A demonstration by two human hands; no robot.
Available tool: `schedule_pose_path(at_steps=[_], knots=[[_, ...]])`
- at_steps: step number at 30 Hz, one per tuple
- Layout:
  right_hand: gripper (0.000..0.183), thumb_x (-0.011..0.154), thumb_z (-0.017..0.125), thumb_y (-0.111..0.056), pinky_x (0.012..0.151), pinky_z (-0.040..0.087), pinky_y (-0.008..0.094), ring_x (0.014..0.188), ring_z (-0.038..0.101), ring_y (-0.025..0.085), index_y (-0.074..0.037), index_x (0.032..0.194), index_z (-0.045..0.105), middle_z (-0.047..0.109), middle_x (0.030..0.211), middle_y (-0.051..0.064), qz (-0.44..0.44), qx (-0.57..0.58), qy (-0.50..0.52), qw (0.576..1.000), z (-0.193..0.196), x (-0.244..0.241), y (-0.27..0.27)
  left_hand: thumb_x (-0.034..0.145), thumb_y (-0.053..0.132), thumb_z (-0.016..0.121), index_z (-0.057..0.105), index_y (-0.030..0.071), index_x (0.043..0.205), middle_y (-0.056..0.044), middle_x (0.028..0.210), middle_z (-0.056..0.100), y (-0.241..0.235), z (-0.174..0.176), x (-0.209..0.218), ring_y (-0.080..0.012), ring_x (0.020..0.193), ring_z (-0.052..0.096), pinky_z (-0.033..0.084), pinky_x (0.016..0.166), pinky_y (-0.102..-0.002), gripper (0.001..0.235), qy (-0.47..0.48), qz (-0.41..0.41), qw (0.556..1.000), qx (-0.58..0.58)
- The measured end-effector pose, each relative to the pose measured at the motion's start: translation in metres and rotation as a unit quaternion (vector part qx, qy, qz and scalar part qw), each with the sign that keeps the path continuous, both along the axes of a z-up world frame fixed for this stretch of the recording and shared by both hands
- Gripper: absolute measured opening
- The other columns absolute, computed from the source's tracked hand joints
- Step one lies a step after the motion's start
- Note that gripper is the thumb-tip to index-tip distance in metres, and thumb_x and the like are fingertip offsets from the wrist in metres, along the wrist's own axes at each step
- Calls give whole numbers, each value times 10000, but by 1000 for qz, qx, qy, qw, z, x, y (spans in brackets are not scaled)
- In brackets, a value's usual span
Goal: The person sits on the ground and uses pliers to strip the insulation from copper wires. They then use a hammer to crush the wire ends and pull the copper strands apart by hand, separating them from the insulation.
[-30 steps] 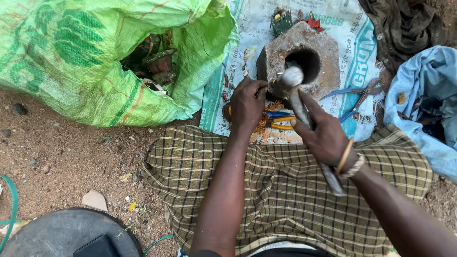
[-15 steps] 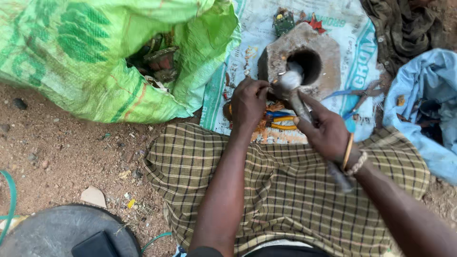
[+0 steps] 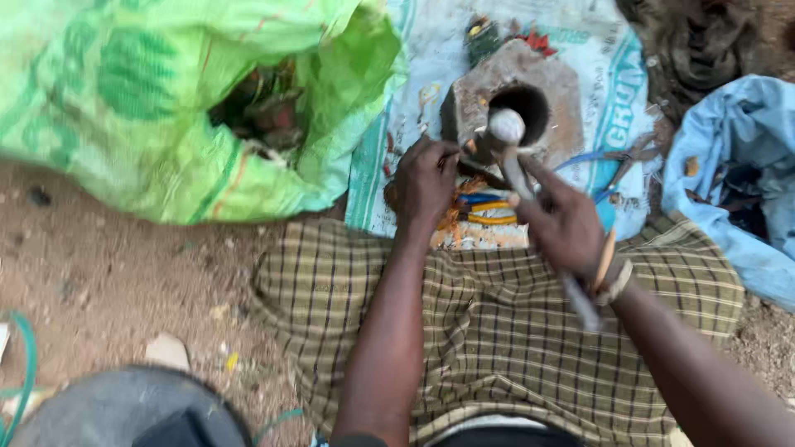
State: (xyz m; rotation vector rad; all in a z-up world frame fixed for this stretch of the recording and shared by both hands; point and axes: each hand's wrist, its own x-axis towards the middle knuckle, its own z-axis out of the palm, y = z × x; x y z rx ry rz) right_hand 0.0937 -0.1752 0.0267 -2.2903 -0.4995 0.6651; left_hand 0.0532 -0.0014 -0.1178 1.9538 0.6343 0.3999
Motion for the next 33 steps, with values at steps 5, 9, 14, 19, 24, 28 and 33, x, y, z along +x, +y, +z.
schedule_pose_path(at_steps=[5, 9, 14, 19, 24, 28, 33], knots=[[625, 943, 635, -289, 394, 438, 293, 452, 555, 113, -156, 1535, 486, 645, 621, 32, -149, 26, 190, 970, -42, -29, -66, 855, 69, 721, 640, 115, 1299, -163, 1249, 632, 3, -6, 8, -322, 1146, 615, 504, 1006, -469, 454, -53, -60, 991, 106], [609, 929, 620, -277, 388, 478, 322, 436, 581, 166, -210, 1518, 483, 710, 724, 79, -168, 55, 404, 898, -79, -44, -79, 827, 75, 700, 667, 214, 1309, -217, 1294, 537, -10, -9, 19, -441, 1195, 518, 434, 991, -631, 502, 16, -106, 963, 247], [461, 1011, 615, -362, 689, 581, 338, 717, 733, 226, -156, 1423, 600, 799, 970, 142, 100, -209, 33, 972, -76, -36, -70, 982, 34, 615, 665, 137, 1289, -120, 1276, 622, -9, 8, 3, -310, 1157, 597, 537, 985, -477, 328, -27, -143, 972, 184], [493, 960, 674, -223, 814, 629, 288, 959, 747, 171, -40, 1399, 544, 734, 1150, 103, -67, 141, 26, 987, -32, 9, -53, 971, 142, 720, 689, 97, 1207, -87, 1154, 698, -34, 46, -14, -248, 1103, 647, 570, 952, -400, 243, -164, -175, 968, 77], [253, 947, 734, -138, 771, 630, 295, 871, 743, 153, -5, 1162, 733, 784, 984, 107, -80, 176, 35, 981, -24, 13, -40, 980, 180, 693, 684, 63, 1232, -113, 1180, 692, -33, 71, -24, -227, 1076, 699, 593, 942, -373, 278, -170, -205, 957, -118], [195, 940, 751, -117, 767, 618, 276, 885, 737, 133, -18, 1104, 721, 778, 986, 80, -70, 168, -49, 982, -25, -6, -40, 1003, 305, 705, 749, 43, 1104, -103, 1007, 744, -41, 77, -29, -182, 893, 723, 600, 734, -323, 284, -142, -180, 953, -200], [183, 946, 773, -121, 758, 587, 297, 889, 718, 156, -8, 1061, 686, 745, 990, 114, -22, 133, -241, 961, -30, -15, -39, 997, 359, 661, 734, 40, 1025, -86, 823, 706, -64, 71, -29, -152, 676, 621, 553, 593, -310, 328, -68, -118, 945, -296]])
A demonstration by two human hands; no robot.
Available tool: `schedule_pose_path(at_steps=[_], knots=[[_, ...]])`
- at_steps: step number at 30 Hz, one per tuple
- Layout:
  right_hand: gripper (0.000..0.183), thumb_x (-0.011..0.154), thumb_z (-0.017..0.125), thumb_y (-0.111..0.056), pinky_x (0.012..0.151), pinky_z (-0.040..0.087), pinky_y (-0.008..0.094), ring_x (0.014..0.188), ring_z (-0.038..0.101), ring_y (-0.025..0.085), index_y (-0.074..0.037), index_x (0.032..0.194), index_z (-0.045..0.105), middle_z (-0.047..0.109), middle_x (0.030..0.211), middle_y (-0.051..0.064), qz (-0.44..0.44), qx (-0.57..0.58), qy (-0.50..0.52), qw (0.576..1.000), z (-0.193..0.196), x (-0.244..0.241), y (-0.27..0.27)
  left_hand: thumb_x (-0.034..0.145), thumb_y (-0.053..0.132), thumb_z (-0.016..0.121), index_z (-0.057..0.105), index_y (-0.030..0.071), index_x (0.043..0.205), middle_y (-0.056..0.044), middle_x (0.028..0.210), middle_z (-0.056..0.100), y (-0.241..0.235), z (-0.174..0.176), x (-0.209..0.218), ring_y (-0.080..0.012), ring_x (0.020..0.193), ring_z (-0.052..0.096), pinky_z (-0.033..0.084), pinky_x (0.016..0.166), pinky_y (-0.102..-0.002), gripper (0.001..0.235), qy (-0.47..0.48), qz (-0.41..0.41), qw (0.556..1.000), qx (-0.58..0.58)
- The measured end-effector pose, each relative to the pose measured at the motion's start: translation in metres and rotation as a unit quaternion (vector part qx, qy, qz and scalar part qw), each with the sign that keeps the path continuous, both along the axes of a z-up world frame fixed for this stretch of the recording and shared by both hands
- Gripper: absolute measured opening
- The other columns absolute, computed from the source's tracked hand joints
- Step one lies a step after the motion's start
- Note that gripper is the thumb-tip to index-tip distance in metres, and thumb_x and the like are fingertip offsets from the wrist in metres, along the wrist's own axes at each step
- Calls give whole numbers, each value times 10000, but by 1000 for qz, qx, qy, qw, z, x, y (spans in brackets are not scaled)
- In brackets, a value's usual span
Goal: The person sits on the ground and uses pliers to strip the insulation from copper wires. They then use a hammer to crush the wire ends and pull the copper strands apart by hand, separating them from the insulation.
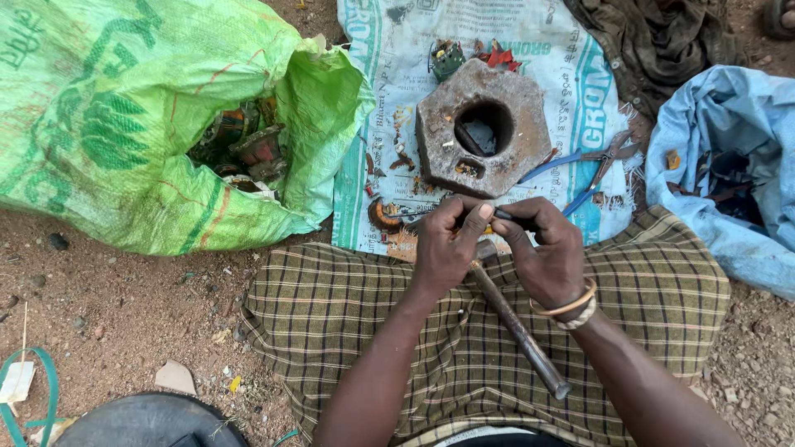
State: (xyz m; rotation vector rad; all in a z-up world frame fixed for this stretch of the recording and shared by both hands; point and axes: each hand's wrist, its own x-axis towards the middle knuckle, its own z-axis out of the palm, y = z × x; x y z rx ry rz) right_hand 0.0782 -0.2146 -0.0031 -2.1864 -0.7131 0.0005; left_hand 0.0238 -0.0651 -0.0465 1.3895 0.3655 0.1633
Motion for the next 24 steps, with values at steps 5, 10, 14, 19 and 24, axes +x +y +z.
schedule_pose_path(at_steps=[5, 10, 14, 19, 24], knots=[[177, 971, 751, -135, 724, 592, 306, 852, 722, 194, -4, 1063, 677, 739, 967, 128, -12, 55, -6, 998, -15, 0, -4, 1057, 380, 641, 718, 15, 1024, -79, 873, 660, -13, -11, 1, -138, 743, 576, 486, 643, -309, 374, -58, 34, 998, 16], [166, 980, 731, -137, 684, 597, 313, 765, 688, 186, 13, 1046, 704, 748, 919, 108, -69, 247, 379, 889, -23, -1, -6, 1101, 409, 606, 678, 40, 1078, -62, 1036, 678, -3, -8, -2, -146, 959, 655, 558, 818, -317, 377, -170, 24, 970, 175], [184, 983, 738, -155, 725, 588, 341, 860, 722, 197, 0, 1058, 676, 737, 954, 115, -27, 7, -6, 1000, -16, -2, -3, 985, 312, 636, 700, 59, 1103, -89, 1028, 716, 0, 6, 0, -157, 927, 694, 616, 705, -329, 287, 48, -43, 994, -86], [355, 957, 733, -141, 869, 608, 340, 1017, 728, 252, 4, 1267, 640, 707, 1147, 144, 41, 71, 38, 996, -4, 5, -4, 993, 140, 645, 721, 55, 1190, -110, 1060, 697, 12, 13, -3, -236, 933, 706, 638, 777, -356, 228, -19, -68, 979, 189], [266, 866, 787, -99, 792, 607, 325, 955, 750, 242, -67, 1128, 754, 759, 1091, 122, 91, -36, -32, 995, 0, 27, -17, 950, 105, 704, 720, 34, 1100, -128, 1001, 718, 4, 21, -5, -279, 934, 707, 585, 823, -405, 167, -142, 7, 926, 350]])
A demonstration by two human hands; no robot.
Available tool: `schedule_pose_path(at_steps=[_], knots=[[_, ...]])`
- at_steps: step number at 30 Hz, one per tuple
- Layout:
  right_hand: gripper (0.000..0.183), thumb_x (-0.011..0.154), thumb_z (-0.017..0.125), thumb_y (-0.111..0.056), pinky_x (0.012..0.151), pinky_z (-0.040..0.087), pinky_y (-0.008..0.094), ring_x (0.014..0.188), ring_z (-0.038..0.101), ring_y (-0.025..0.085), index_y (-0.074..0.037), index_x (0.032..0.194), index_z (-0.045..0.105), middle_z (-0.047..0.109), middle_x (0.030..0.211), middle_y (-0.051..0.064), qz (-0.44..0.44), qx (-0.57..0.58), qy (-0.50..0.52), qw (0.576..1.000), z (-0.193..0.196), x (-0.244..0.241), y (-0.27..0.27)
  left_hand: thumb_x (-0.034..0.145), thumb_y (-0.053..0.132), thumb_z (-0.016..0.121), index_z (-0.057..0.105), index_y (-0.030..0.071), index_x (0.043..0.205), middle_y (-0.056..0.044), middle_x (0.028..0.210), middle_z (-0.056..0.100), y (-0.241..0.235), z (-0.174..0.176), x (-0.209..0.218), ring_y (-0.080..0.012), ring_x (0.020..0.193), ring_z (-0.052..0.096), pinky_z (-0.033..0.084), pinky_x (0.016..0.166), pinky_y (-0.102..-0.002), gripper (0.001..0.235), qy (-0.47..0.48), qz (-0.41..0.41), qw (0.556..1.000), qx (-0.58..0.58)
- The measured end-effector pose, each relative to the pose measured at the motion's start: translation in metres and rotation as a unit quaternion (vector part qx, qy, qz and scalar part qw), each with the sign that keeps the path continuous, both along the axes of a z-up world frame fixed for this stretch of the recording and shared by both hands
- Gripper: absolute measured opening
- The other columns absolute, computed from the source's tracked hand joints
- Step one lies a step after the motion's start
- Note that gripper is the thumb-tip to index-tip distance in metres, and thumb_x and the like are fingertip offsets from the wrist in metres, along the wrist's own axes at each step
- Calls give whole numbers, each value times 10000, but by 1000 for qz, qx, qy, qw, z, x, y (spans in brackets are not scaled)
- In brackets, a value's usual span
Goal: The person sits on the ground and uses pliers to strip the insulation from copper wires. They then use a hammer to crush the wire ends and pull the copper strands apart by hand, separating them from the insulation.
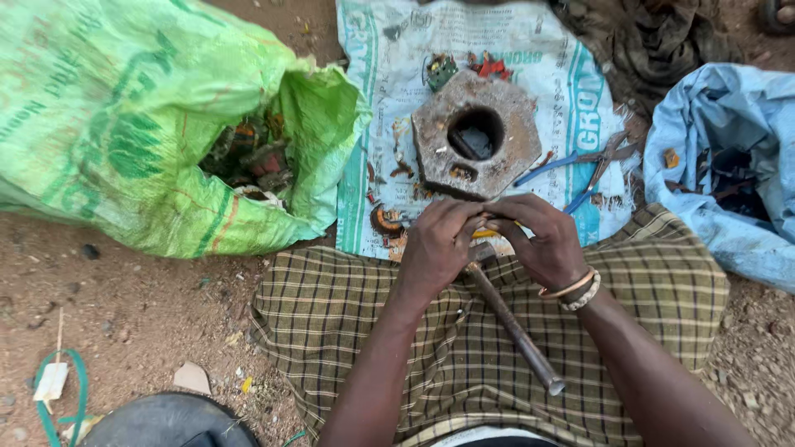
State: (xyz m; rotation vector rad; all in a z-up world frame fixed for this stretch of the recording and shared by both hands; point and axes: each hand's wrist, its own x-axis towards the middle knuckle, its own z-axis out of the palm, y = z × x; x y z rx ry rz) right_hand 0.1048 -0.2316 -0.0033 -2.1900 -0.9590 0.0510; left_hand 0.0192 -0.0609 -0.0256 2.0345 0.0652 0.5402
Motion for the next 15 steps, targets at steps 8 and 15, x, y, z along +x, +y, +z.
schedule_pose_path(at_steps=[8, 15], knots=[[203, 943, 746, -59, 848, 626, 309, 964, 741, 163, 1, 1136, 727, 762, 1040, 100, -32, 264, 308, 913, -29, -4, -14, 948, 196, 718, 700, 37, 959, -102, 905, 698, -10, 10, -4, -253, 849, 705, 570, 731, -405, 161, 83, 52, 995, -36], [215, 952, 734, -70, 834, 618, 302, 903, 716, 147, 35, 1139, 714, 753, 1024, 96, -64, 373, 484, 789, -40, 2, -34, 970, 85, 688, 660, 27, 1004, -116, 994, 648, -23, 34, 14, -326, 950, 663, 537, 804, -440, 73, 25, 56, 997, 48]])
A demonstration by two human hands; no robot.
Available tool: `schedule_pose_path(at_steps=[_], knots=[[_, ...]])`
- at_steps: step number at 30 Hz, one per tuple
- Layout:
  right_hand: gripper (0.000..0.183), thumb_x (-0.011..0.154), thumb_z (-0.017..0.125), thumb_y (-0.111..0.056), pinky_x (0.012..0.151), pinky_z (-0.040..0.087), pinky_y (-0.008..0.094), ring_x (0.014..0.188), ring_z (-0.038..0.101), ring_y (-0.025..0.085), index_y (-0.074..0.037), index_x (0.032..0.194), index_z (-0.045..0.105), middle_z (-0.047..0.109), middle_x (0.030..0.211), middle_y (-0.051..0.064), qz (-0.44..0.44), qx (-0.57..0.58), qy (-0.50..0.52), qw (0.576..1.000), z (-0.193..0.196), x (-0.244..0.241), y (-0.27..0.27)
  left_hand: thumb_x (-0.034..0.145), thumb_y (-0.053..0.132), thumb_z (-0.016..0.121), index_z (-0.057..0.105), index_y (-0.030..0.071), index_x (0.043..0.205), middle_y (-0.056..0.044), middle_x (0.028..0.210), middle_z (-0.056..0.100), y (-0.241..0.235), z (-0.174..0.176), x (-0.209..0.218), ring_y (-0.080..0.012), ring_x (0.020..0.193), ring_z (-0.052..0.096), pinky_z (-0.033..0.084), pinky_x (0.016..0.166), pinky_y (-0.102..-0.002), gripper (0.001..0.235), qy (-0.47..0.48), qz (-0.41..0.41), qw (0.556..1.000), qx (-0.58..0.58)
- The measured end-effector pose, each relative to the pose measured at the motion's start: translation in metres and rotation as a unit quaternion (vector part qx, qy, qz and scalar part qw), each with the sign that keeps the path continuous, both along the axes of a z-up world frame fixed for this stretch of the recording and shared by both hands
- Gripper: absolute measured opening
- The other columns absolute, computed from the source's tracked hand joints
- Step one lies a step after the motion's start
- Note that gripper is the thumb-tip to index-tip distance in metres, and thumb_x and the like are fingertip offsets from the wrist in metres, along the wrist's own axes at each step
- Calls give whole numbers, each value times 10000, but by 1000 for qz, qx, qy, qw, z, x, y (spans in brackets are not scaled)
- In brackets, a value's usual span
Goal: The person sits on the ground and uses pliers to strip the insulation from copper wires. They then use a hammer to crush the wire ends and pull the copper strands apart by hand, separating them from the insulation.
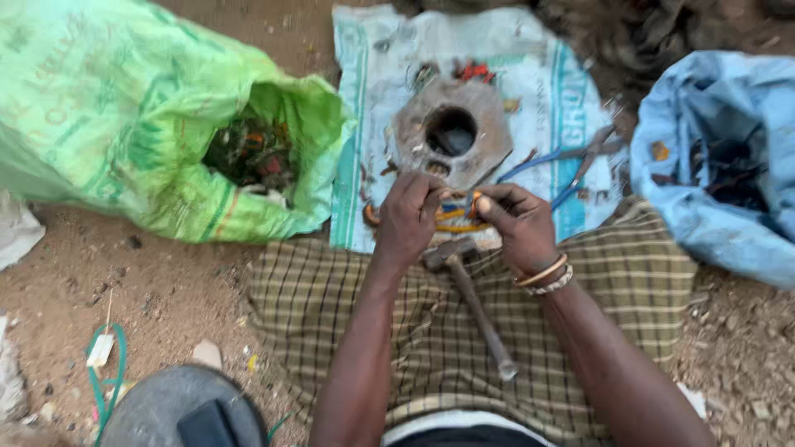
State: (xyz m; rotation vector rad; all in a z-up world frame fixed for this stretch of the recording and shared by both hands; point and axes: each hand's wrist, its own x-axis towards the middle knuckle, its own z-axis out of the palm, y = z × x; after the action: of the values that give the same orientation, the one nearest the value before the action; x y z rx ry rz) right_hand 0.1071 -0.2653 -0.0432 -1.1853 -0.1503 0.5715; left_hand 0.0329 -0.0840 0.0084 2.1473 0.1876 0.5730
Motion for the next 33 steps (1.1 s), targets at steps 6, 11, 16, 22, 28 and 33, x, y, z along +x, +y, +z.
schedule_pose_path(at_steps=[6, 11, 16, 22, 28, 33], knots=[[284, 962, 723, -73, 719, 579, 304, 844, 693, 150, -1, 1235, 708, 729, 1003, 84, 27, 71, 126, 989, 3, 23, -5, 822, 54, 761, 705, 50, 1058, -121, 1062, 650, -13, 13, 6, -338, 1021, 645, 534, 879, -434, 242, -54, -47, 992, 107], [312, 948, 726, -159, 794, 603, 326, 941, 704, 181, -11, 1222, 723, 742, 1099, 97, 47, -46, -42, 997, 26, 22, 0, 847, 64, 789, 718, 64, 1003, -77, 1018, 699, -7, 4, 4, -280, 992, 666, 547, 883, -417, 172, -80, -40, 984, 155], [377, 878, 762, -236, 759, 622, 322, 925, 756, 224, -69, 1212, 712, 744, 1141, 103, 88, -259, -372, 887, 34, 19, 12, 824, 36, 738, 685, -5, 1000, -135, 1022, 699, 6, -16, 0, -320, 982, 682, 549, 880, -461, 188, -79, -53, 986, 137], [233, 953, 713, -254, 684, 578, 409, 826, 737, 336, -66, 1090, 720, 744, 947, 140, 139, -422, -418, 792, 11, 16, 33, 986, 91, 675, 652, 1, 1020, -152, 954, 686, 7, -44, -7, -298, 810, 729, 611, 707, -399, 99, -50, -18, 994, 97], [207, 1020, 619, -182, 671, 566, 393, 804, 726, 333, -22, 1125, 697, 733, 923, 149, 136, -328, -471, 807, -3, 9, 38, 1001, 126, 655, 639, -10, 1030, -161, 980, 701, 15, -66, -19, -291, 748, 714, 600, 625, -400, 140, -50, 4, 994, 98], [228, 1064, 570, -218, 526, 564, 314, 609, 743, 182, -45, 1014, 710, 751, 752, 74, 117, -381, -375, 837, -14, 5, 35, 1075, 170, 650, 615, 28, 970, -138, 948, 691, 43, -75, -6, -216, 694, 725, 613, 540, -331, 181, 29, 78, 991, 103]])
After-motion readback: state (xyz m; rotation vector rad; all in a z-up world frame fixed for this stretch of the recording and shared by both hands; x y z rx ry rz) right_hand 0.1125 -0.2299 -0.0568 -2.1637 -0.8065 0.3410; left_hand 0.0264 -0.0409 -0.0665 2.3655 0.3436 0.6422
